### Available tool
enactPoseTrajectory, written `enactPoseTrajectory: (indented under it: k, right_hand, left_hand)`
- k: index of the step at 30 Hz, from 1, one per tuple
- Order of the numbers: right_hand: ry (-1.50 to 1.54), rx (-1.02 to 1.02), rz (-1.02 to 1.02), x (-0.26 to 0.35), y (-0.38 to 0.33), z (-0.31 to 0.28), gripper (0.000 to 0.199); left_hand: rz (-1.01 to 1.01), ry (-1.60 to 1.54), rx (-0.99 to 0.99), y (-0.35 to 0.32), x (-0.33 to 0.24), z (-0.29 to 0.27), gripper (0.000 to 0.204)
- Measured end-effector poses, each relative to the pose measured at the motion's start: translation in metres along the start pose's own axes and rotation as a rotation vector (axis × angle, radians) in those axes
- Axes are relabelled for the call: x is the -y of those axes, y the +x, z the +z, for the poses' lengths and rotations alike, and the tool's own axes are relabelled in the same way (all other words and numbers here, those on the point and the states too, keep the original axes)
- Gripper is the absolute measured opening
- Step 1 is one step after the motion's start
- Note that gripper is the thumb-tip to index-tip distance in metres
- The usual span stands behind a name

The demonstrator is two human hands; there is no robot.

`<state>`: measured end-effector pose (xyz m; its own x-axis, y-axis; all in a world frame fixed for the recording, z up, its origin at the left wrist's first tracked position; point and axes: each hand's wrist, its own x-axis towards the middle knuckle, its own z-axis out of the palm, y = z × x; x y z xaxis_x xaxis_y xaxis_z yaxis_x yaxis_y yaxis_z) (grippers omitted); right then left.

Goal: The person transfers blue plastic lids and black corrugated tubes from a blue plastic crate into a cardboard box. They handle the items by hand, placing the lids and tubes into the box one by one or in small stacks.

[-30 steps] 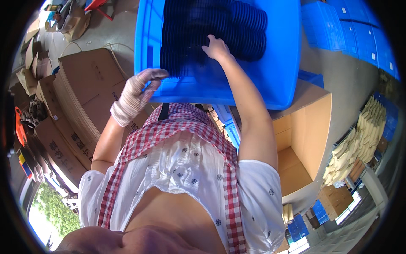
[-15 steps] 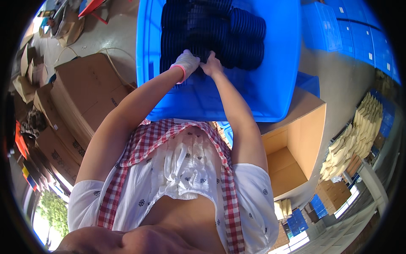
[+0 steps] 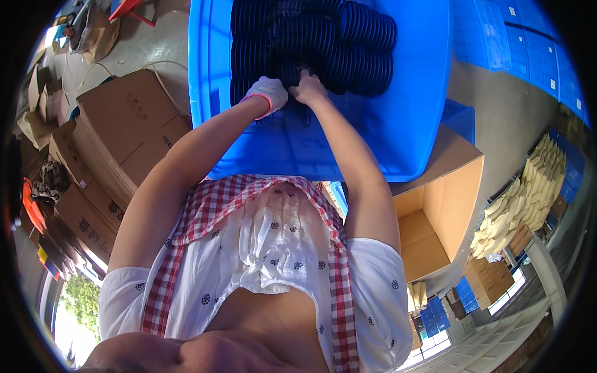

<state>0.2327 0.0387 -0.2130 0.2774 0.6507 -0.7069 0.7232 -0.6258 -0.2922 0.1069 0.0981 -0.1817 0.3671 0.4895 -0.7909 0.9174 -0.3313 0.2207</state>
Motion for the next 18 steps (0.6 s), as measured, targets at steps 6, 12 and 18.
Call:
enactPoseTrajectory:
  k: [6, 12, 18]
  right_hand:
    - [0.049, -0.155, 0.002, 0.017, -0.001, 0.007, 0.074]
    - [-0.020, -0.170, -0.008, 0.027, -0.006, 0.004, 0.065]
    - [0.032, -0.148, 0.013, 0.024, -0.003, 0.015, 0.057]
  left_hand:
    - [-0.111, -0.236, 0.021, 0.013, 0.012, -0.016, 0.033]
    - [-0.172, -0.243, -0.111, -0.003, 0.008, -0.030, 0.041]
    - [-0.156, -0.200, -0.028, 0.013, 0.011, -0.031, 0.043]
